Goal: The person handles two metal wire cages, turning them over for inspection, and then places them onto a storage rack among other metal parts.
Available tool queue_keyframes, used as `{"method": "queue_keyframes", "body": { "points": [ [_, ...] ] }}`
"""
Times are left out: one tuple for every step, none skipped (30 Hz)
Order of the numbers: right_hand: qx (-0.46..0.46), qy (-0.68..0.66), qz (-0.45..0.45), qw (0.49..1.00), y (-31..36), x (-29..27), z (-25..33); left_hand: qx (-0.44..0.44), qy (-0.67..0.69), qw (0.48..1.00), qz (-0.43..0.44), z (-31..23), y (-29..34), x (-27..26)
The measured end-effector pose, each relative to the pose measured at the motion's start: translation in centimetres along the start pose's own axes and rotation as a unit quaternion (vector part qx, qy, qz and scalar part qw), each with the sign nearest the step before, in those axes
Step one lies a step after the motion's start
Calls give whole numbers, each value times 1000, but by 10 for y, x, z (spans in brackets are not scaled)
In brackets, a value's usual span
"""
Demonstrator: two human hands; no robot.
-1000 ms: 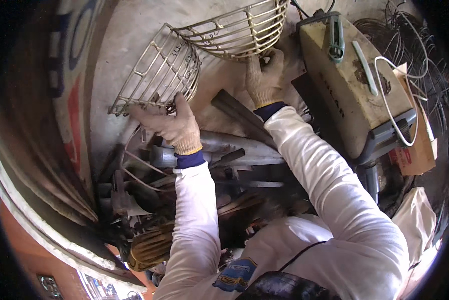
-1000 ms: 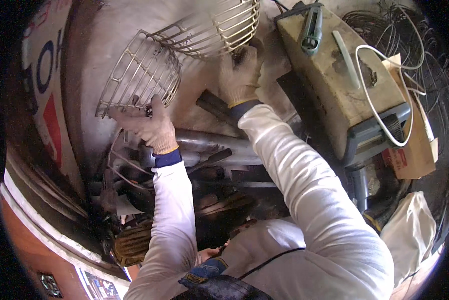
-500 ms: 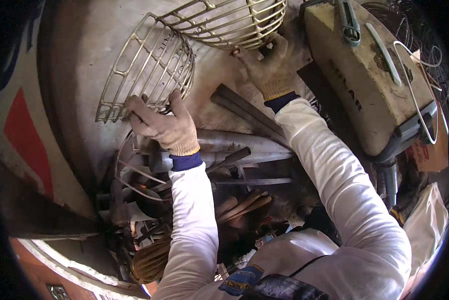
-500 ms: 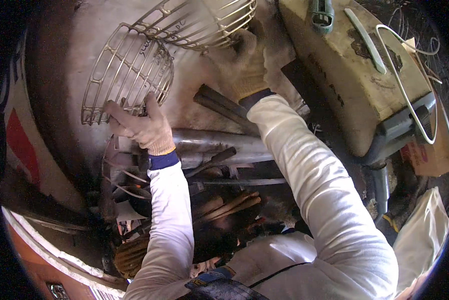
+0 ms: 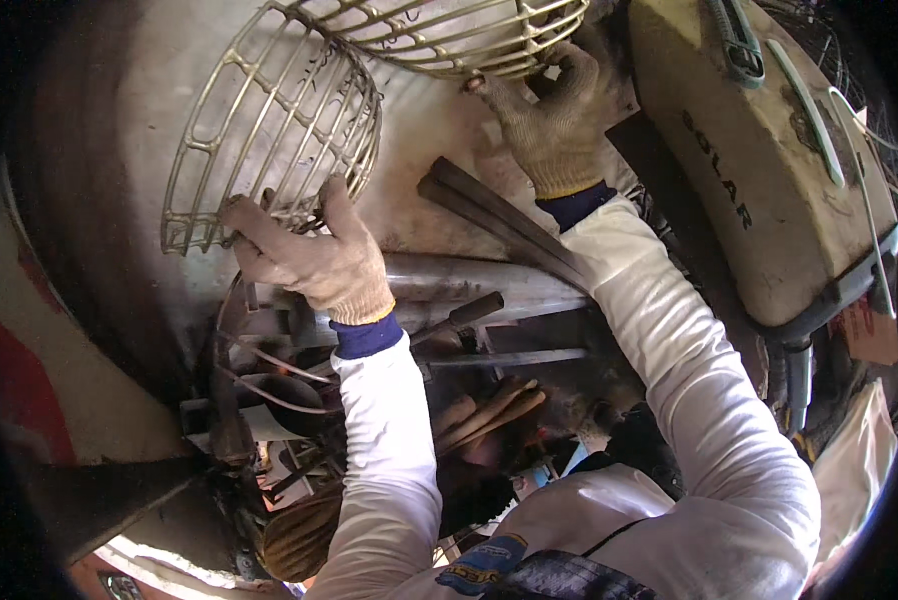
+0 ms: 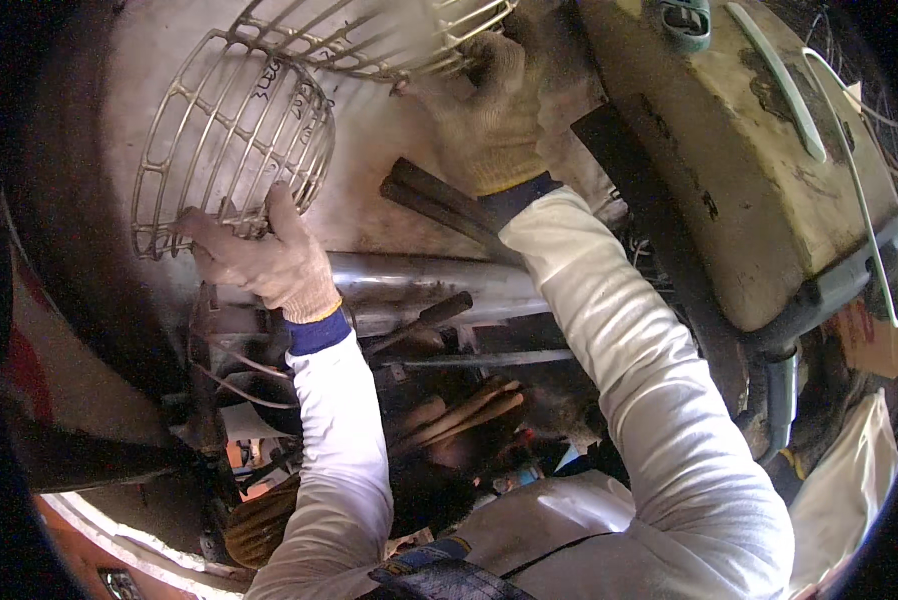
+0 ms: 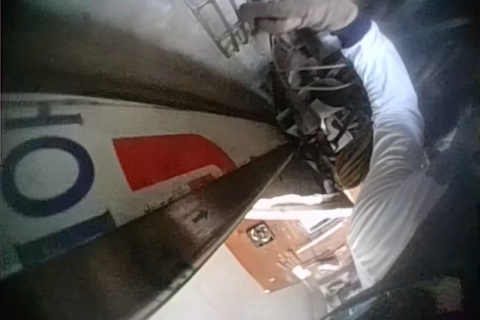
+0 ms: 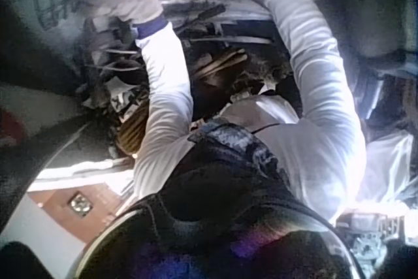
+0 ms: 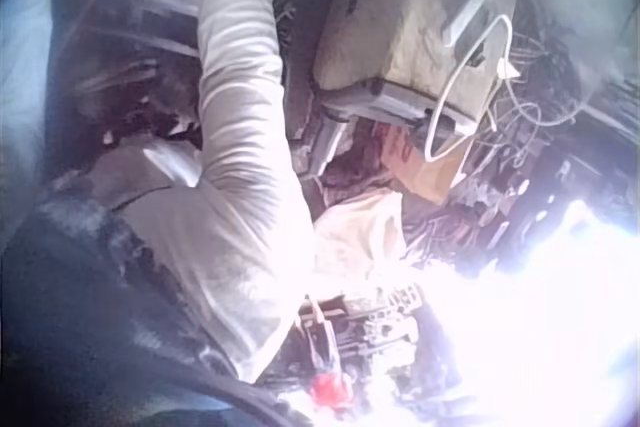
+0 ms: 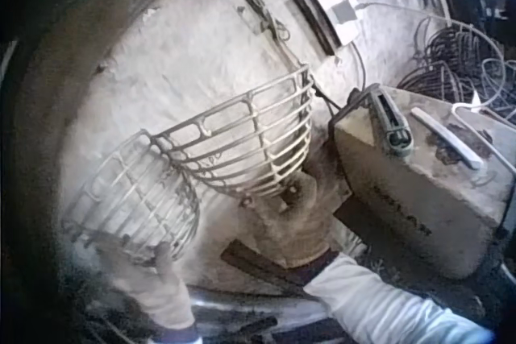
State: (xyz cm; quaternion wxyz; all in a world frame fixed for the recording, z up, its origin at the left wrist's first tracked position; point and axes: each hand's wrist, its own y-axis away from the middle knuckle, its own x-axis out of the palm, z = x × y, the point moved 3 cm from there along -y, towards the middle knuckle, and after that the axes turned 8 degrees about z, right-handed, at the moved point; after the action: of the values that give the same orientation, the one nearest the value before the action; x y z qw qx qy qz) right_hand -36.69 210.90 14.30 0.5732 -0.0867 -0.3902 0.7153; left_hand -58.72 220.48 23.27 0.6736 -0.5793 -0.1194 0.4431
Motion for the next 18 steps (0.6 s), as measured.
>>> {"method": "queue_keyframes", "body": {
  "points": [
    [-5,4,-5,1000,-1,2,-5,-21,2,1000,-2,-3,0,1],
    [-11,9,-9,1000,-1,2,-10,-42,5,999,-4,-8,-2,0],
    [-2,16,0,1000,0,0,-15,-64,8,998,-6,-11,-2,1],
    [7,18,10,1000,-1,0,-12,-27,-21,999,-10,-9,-3,0],
    [15,21,21,999,-2,1,-9,10,-49,999,-15,-7,-3,-1],
    [10,48,19,999,-2,0,-4,47,-77,996,-19,-5,-3,-2],
    [3,77,15,997,-1,-1,2,36,-82,996,-12,-7,-3,-3],
    [-4,105,12,994,-1,-1,3,24,-87,996,-6,-13,-3,-5],
    [0,64,12,998,-2,0,0,12,-92,996,1,-15,-3,-5],
    [5,21,11,1000,-2,1,-3,5,-88,996,9,-12,-3,-5],
    [9,-22,11,1000,-2,2,-6,-2,-84,996,17,-9,-2,-4],
    [-5,5,6,1000,-2,2,-7,-8,-80,996,25,-6,-1,-3],
    [-20,35,2,999,-3,2,-9,-5,-72,997,12,-7,-1,-2],
    [-34,65,-2,997,-3,0,-10,-3,-65,998,0,-9,-1,-1],
    [-84,131,7,988,-3,-3,-8,0,-57,998,-12,-10,-1,0],
    [-133,194,17,972,-5,-5,3,11,-69,998,-1,-6,-1,0],
    [-152,223,24,962,-5,-5,6,21,-81,996,11,-1,0,-1],
    [-172,252,29,952,-5,-4,10,32,-95,995,11,0,0,-1]
  ]
}}
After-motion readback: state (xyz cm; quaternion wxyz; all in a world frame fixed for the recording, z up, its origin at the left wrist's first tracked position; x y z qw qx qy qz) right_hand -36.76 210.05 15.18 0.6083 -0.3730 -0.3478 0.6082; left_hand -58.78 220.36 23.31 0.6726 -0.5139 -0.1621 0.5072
